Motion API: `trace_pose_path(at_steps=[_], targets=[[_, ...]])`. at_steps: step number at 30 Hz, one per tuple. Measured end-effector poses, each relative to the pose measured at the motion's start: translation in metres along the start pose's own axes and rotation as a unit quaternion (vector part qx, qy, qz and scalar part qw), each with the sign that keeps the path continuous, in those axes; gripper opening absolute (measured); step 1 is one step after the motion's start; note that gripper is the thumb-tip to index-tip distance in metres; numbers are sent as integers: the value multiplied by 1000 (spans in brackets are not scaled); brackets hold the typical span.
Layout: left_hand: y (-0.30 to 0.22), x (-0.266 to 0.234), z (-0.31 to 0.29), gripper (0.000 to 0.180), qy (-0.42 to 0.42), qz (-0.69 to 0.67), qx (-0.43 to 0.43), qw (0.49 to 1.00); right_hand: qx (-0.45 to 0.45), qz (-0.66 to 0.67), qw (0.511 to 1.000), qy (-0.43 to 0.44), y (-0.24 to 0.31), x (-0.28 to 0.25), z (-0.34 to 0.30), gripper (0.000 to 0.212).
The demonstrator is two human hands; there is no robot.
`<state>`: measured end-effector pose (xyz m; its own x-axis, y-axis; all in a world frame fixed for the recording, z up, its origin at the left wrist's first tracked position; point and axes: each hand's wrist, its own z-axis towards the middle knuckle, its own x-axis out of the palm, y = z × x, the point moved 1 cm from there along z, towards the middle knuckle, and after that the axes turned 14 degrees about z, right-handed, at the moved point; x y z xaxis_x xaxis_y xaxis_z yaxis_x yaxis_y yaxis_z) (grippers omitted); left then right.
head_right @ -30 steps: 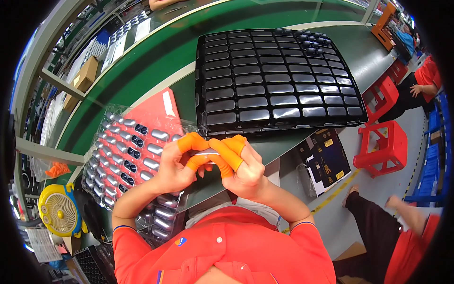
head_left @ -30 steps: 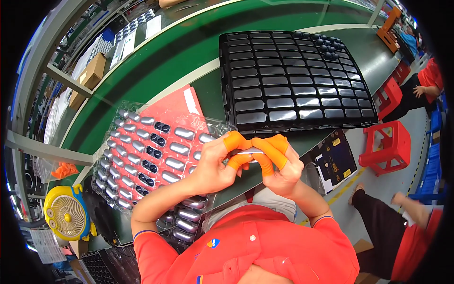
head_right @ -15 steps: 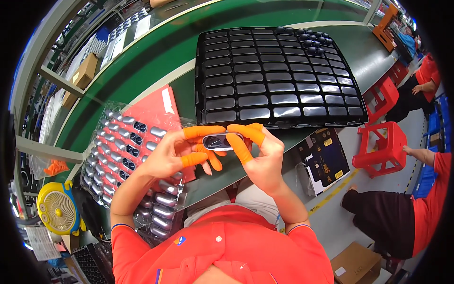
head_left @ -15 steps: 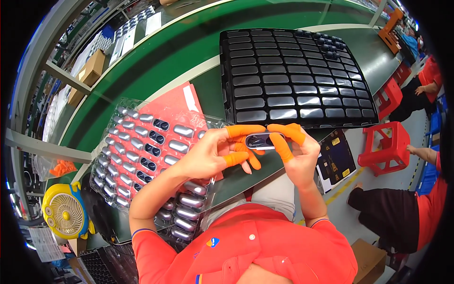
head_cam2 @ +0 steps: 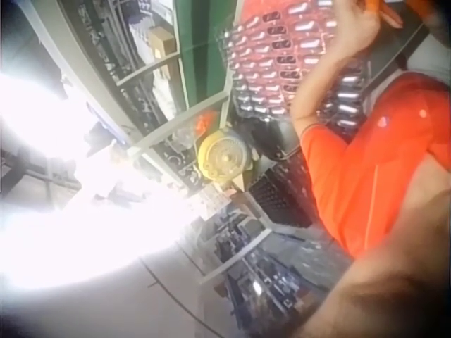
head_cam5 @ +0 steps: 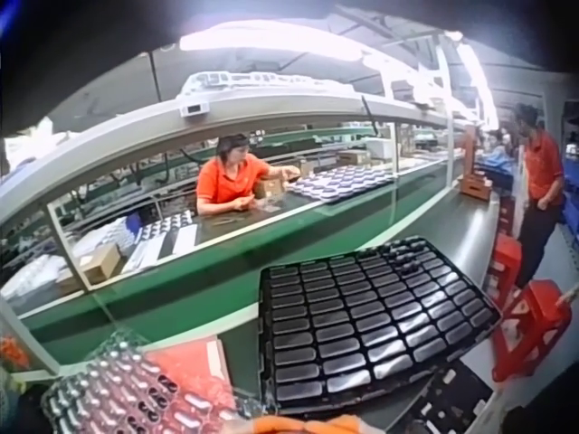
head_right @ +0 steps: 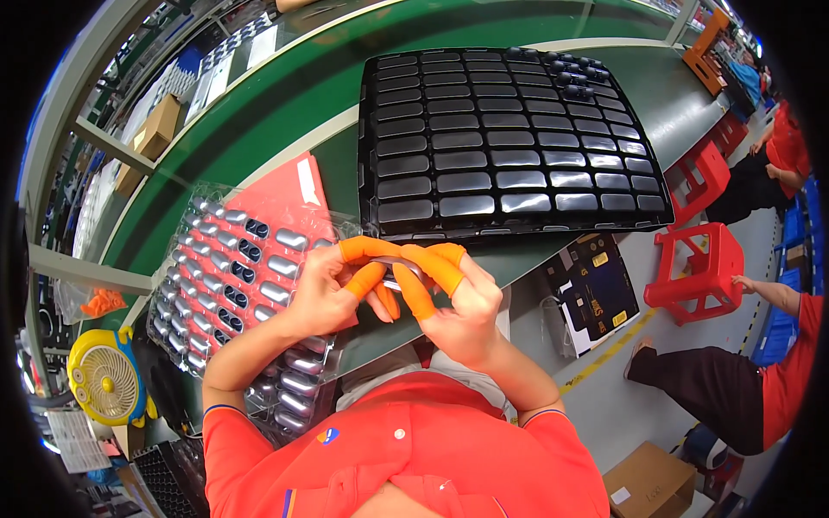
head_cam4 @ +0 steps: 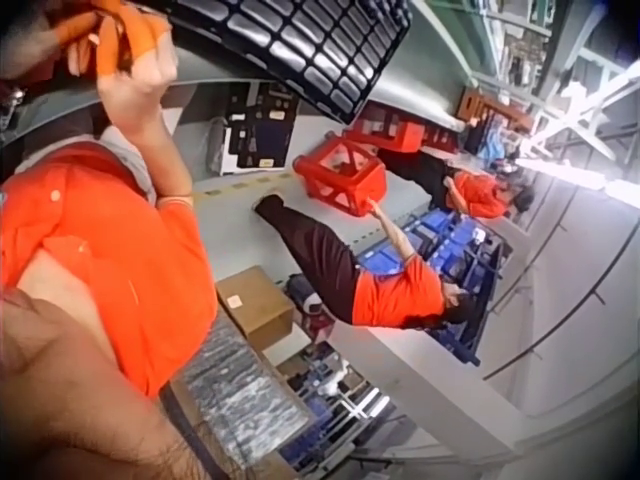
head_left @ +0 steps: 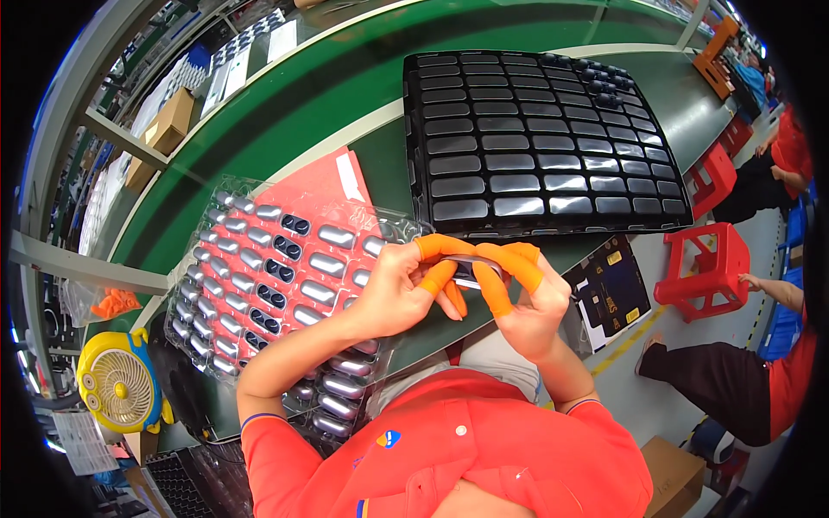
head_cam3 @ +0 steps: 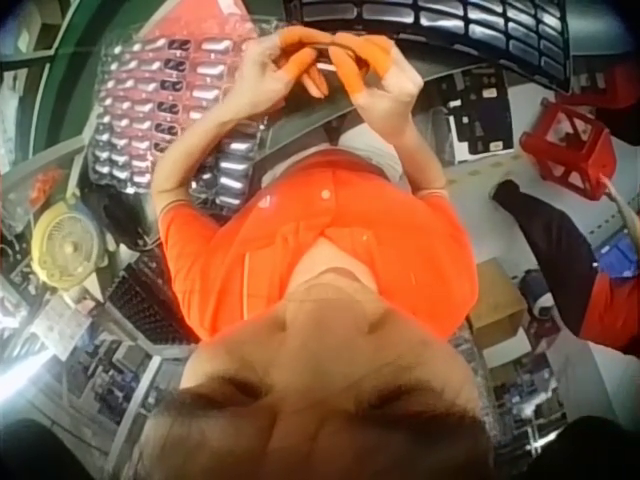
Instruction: The person assembles small electronic components by hand, then places them into a specialized plastic tray.
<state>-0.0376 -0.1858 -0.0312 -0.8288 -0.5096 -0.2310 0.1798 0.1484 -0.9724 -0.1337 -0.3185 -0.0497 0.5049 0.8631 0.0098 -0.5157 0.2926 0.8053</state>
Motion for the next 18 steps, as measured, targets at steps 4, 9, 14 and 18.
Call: trace_pose_path(at_steps=[4,9,14,18], targets=[[-4,3,3,19,1,-50,-7,999,-10,3,999,42,-6,-4,5,29],[-16,-5,1,21,-2,-57,-69,996,56,217,974,38,-22,1,3,46],[-21,-15,7,25,-68,262,60,961,233,408,880,67,-29,-13,5,52],[-11,-8,11,27,-69,280,152,945,288,336,893,88,-29,-5,-2,53]])
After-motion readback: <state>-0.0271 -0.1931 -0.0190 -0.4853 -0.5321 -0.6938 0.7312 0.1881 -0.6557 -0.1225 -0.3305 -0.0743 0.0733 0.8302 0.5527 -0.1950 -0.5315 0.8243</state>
